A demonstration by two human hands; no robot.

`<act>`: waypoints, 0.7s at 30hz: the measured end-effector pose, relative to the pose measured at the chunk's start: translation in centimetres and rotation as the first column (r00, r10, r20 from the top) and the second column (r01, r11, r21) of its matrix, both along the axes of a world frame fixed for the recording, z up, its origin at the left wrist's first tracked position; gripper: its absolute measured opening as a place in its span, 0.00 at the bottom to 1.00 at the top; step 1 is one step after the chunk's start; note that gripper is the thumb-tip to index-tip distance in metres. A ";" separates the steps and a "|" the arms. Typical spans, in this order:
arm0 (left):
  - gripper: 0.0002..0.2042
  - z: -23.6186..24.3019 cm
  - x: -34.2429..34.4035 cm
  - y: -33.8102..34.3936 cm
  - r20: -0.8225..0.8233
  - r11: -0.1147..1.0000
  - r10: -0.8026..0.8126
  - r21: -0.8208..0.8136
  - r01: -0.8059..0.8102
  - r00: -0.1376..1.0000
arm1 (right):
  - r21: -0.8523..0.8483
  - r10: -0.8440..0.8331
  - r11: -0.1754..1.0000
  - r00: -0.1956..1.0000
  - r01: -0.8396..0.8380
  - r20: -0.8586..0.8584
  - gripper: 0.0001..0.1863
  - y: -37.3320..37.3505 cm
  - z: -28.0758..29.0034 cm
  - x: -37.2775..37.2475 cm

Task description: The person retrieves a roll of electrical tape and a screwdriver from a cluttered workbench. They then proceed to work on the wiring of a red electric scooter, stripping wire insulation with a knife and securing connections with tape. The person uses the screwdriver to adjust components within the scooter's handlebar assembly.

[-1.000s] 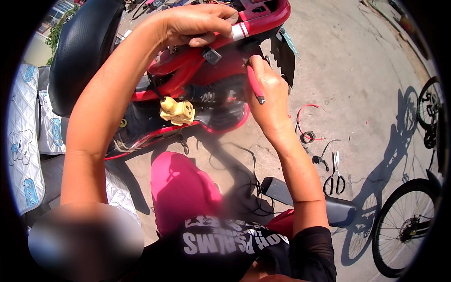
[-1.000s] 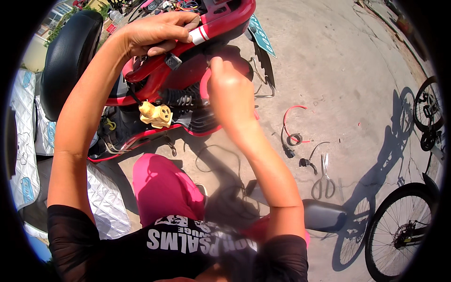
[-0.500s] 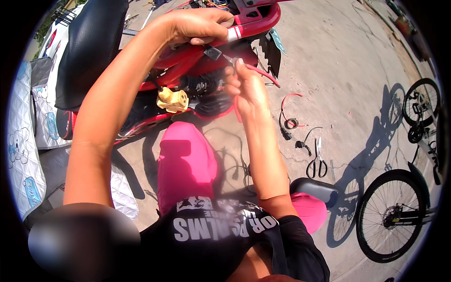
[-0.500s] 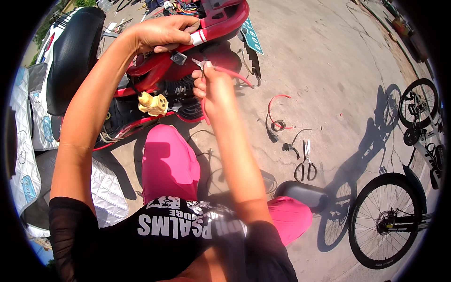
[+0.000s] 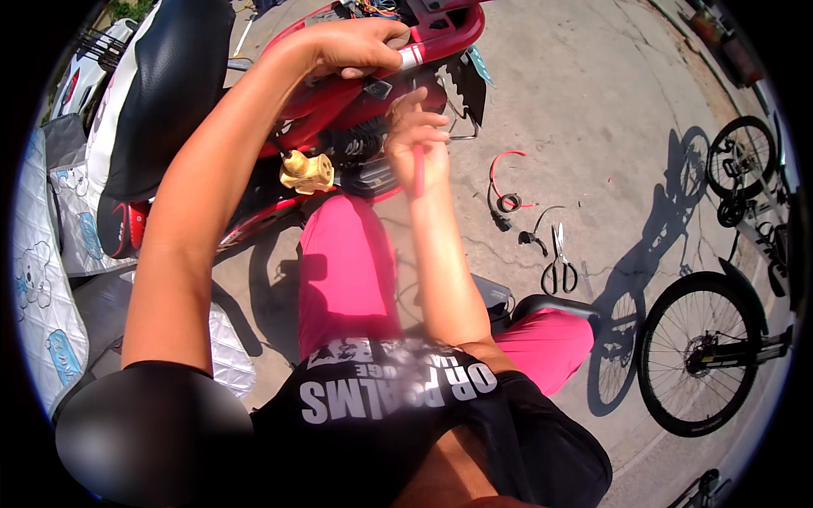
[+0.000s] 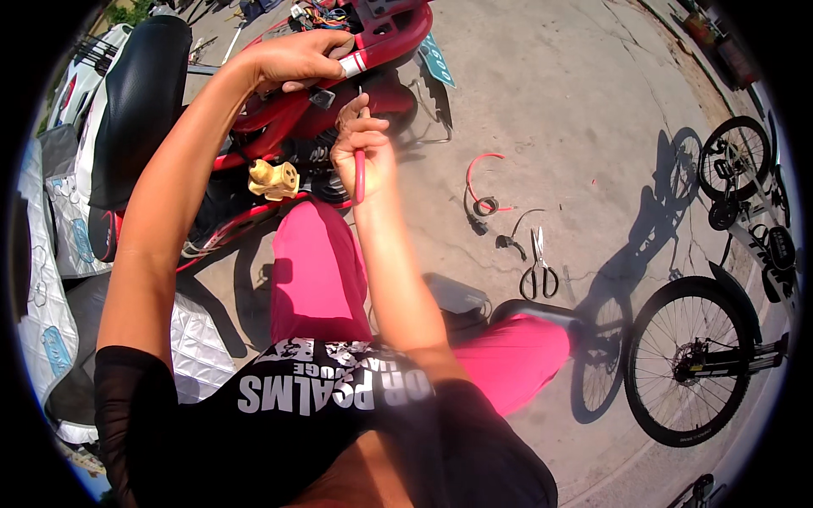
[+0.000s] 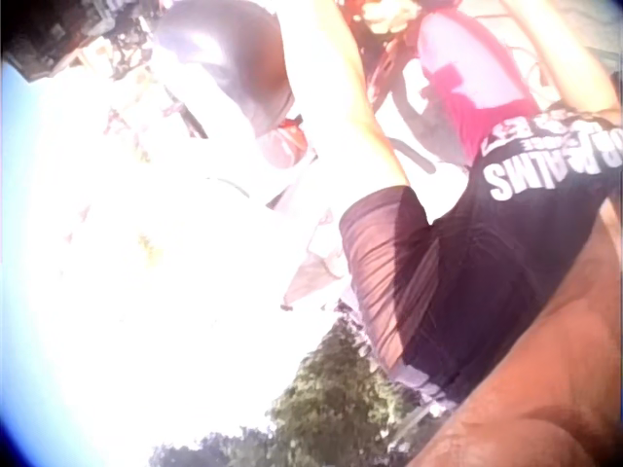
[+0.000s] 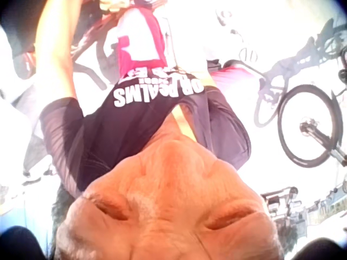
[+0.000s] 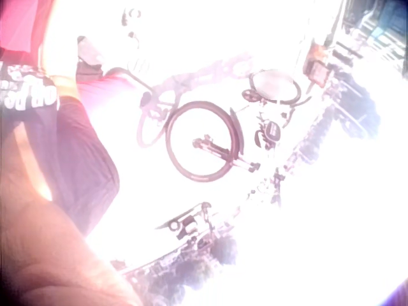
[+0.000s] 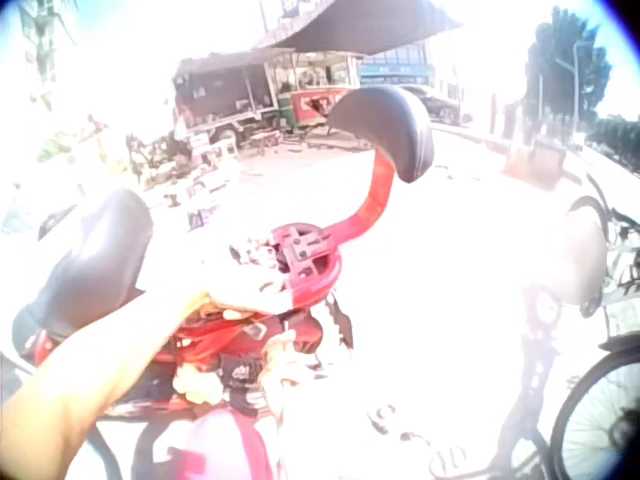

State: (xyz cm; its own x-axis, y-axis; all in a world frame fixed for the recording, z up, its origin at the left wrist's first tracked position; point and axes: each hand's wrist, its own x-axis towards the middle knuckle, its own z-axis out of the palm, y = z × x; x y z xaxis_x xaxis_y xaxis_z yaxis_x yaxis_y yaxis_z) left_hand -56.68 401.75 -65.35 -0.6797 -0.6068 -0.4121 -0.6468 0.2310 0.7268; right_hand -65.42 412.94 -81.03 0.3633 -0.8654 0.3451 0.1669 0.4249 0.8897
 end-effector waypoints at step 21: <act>0.07 -0.7 0.2 -0.5 -0.003 1.000 -0.014 -0.007 0.014 1.000 | -0.729 0.136 0.616 -0.871 -0.298 0.471 0.10 0.8 -1.8 -3.3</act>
